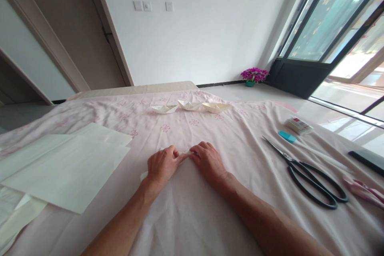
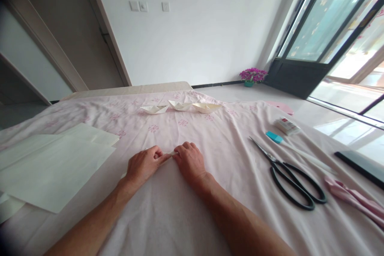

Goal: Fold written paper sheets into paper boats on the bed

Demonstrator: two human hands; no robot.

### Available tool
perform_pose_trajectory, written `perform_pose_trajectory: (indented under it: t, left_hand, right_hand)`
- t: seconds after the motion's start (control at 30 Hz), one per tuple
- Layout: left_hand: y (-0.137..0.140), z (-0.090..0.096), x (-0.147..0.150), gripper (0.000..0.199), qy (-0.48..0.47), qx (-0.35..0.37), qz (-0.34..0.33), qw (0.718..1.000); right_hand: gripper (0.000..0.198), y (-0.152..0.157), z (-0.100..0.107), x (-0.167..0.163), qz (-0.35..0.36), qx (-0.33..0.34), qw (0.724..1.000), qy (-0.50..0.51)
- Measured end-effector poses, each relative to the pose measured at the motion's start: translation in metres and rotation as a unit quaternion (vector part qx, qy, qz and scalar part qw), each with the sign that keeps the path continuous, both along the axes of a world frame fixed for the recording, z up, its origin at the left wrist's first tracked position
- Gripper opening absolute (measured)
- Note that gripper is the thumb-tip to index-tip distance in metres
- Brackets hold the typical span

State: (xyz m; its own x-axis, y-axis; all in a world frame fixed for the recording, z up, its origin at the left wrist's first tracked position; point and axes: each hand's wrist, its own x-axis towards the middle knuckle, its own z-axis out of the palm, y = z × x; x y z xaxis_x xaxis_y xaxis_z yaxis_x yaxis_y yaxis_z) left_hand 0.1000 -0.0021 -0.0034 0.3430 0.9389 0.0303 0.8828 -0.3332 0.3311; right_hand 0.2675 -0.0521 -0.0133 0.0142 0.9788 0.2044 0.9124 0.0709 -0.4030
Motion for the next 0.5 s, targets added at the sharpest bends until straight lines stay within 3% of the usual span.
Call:
perform_pose_trajectory:
  t: [0.2,0.5]
  left_hand:
    - [0.006,0.008,-0.002,0.051,0.045,0.004,-0.031,0.998]
    - [0.012,0.008,-0.003,0.046,-0.036,-0.071,-0.034,0.996]
  right_hand:
    - [0.02,0.0,-0.002,0.0,-0.007,0.005,1.0,-0.007]
    - [0.026,0.002,-0.006,0.001,-0.007,0.005,1.0,0.005]
